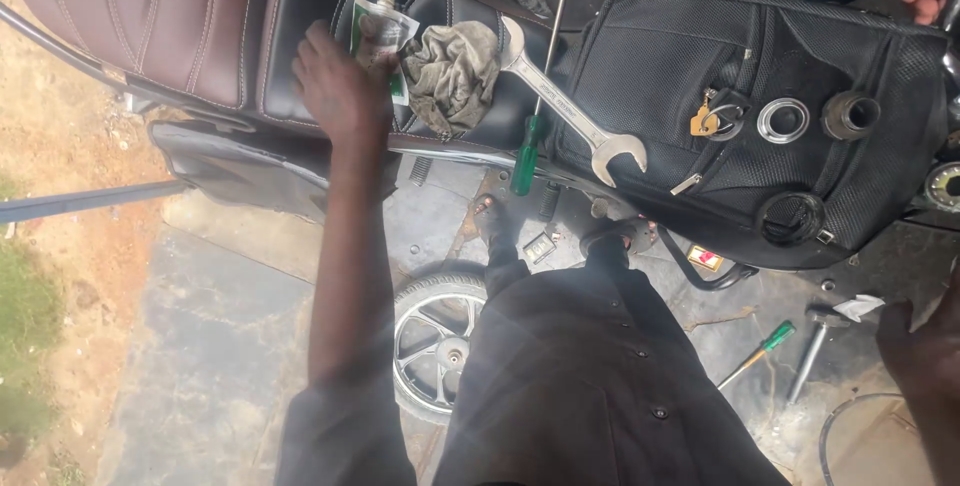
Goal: Applying grease to motorcycle steering bearings and reassembling the headstock components.
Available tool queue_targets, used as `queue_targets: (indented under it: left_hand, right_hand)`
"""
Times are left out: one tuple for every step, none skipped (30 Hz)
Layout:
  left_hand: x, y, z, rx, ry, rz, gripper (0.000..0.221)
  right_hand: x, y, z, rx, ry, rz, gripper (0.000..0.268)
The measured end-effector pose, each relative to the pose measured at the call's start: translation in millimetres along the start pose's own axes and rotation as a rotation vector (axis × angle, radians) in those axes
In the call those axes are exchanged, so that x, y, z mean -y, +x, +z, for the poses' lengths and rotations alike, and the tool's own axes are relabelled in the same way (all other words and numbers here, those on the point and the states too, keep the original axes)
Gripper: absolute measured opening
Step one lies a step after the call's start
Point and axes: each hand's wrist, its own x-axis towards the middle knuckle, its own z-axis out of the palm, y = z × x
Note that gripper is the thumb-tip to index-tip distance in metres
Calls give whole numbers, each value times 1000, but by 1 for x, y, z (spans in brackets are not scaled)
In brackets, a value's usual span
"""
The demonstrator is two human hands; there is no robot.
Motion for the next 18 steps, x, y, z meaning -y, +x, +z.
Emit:
queue_targets:
  left_hand:
    - [9,8,16,72,98,-51,52]
    - [16,17,32,146,195,-101,61]
    - [16,22,27,142,189,-97,61]
    - [14,26,22,217,196,-134,57]
    - [12,28,18,300,205,-165,53]
    - [13,25,11,306,200,-155,53]
    - [14,23,3,281,116,-163,46]
    - [14,21,-5,256,30,-171,40]
    - [15,25,-13,258,22,-157,40]
    - [17,28,-21,221,-116,-144,35]
    - [19,29,-30,187,-255,-136,30]
    - [-2,26,-50,193,-264,-128,30]
    - [-24,26,-68,249,-530,-129,27]
    - [-46,25,-86,308,-796,-131,30]
    - [-73,3,-87,327,-813,-126,30]
    - [-100,-20,-89,489,-729,39,37]
    - [-126,-48,-94,640,-643,202,44]
    - [-148,-74,-97,656,-663,202,44]
  right_hand:
    - [32,16,-27,11,-50,68,70]
    - [63,33,-54,22,-99,136,77]
    - [74,36,-62,16,-102,141,77]
    - [84,39,-71,-28,-13,119,81]
    - [94,37,-81,-65,74,102,86]
    - [97,36,-84,-64,71,113,86]
    - [100,34,-88,-111,102,63,85]
    - [103,32,-92,-158,133,12,84]
    - [109,33,-99,-163,128,27,84]
    - [114,35,-107,-172,116,30,86]
    - [119,36,-115,-176,102,28,87]
    - [126,35,-119,-177,95,40,87]
    - [133,37,-123,-187,175,67,85]
    - [139,38,-126,-198,256,93,83]
    - [158,47,-133,-194,238,111,83]
    - [175,55,-138,-215,660,140,76]
    - [191,62,-144,-229,1084,160,70]
    - [204,74,-158,-226,1062,174,70]
